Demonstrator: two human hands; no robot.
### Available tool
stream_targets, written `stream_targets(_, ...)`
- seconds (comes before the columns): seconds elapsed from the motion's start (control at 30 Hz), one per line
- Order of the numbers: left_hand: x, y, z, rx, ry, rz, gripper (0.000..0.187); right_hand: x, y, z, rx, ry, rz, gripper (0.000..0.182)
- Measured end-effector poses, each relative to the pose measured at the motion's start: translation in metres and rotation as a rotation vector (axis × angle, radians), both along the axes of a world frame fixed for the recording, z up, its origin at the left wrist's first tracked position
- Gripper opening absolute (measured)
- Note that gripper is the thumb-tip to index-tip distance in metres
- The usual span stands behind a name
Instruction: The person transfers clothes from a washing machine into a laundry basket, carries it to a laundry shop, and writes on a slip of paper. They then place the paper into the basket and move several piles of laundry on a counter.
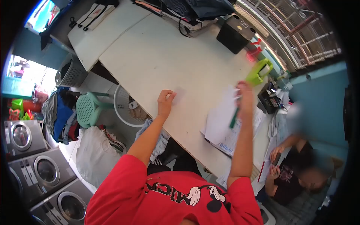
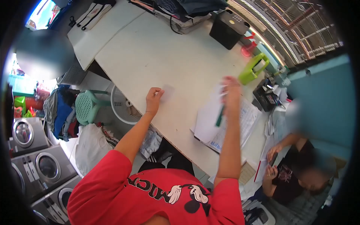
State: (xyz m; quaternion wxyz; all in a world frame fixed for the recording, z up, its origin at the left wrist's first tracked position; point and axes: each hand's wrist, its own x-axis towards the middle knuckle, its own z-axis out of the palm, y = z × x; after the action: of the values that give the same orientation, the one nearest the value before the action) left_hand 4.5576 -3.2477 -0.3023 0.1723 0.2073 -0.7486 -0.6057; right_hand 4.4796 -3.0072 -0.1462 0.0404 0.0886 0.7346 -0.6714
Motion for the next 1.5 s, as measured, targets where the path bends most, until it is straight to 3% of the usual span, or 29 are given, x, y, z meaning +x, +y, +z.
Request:
stream_targets(0.13,0.036,0.013,0.064,0.149,0.007,-0.243,0.014,0.077,-0.059,-0.032,0.057,-0.273,0.355,0.022)
stream_targets(0.23,0.064,0.006,0.086,0.079,0.081,-0.380,0.013,0.112,-0.073,-0.029,0.008,-0.330,0.393,0.017)
stream_targets(0.53,0.088,-0.006,0.095,-0.010,0.145,-0.339,0.013,0.139,-0.090,-0.038,-0.242,-0.289,0.284,0.013)
stream_targets(0.6,0.081,-0.001,0.089,0.219,0.122,-0.234,0.013,0.138,-0.084,-0.036,-0.246,-0.292,0.257,0.013)
stream_targets(0.7,0.070,0.006,0.083,0.295,0.011,-0.206,0.014,0.134,-0.069,-0.039,-0.254,-0.302,0.189,0.012)
stream_targets(0.8,0.048,0.006,0.051,0.103,-0.004,-0.152,0.016,0.107,-0.017,-0.035,-0.264,-0.224,0.046,0.011)
stream_targets(0.83,0.041,-0.002,0.031,-0.182,0.060,-0.183,0.016,0.090,0.007,-0.031,-0.117,-0.140,-0.039,0.011)
stream_targets(1.0,0.037,-0.027,0.000,-0.634,0.025,-0.116,0.014,-0.026,0.166,-0.015,0.636,0.242,-0.498,0.014)
stream_targets(1.07,0.038,-0.027,-0.007,-0.748,0.025,-0.106,0.014,-0.060,0.203,0.015,0.958,0.150,-0.635,0.016)
stream_targets(1.17,0.039,-0.020,-0.004,-0.867,-0.076,-0.065,0.015,-0.099,0.233,0.027,1.188,0.011,-0.640,0.014)
stream_targets(1.27,0.038,-0.018,0.001,-0.846,-0.124,-0.067,0.016,-0.126,0.245,0.011,1.329,-0.040,-0.604,0.013)
stream_targets(1.5,0.036,-0.017,0.001,-0.840,-0.185,-0.061,0.018,-0.146,0.249,-0.021,1.294,-0.192,-0.507,0.023)
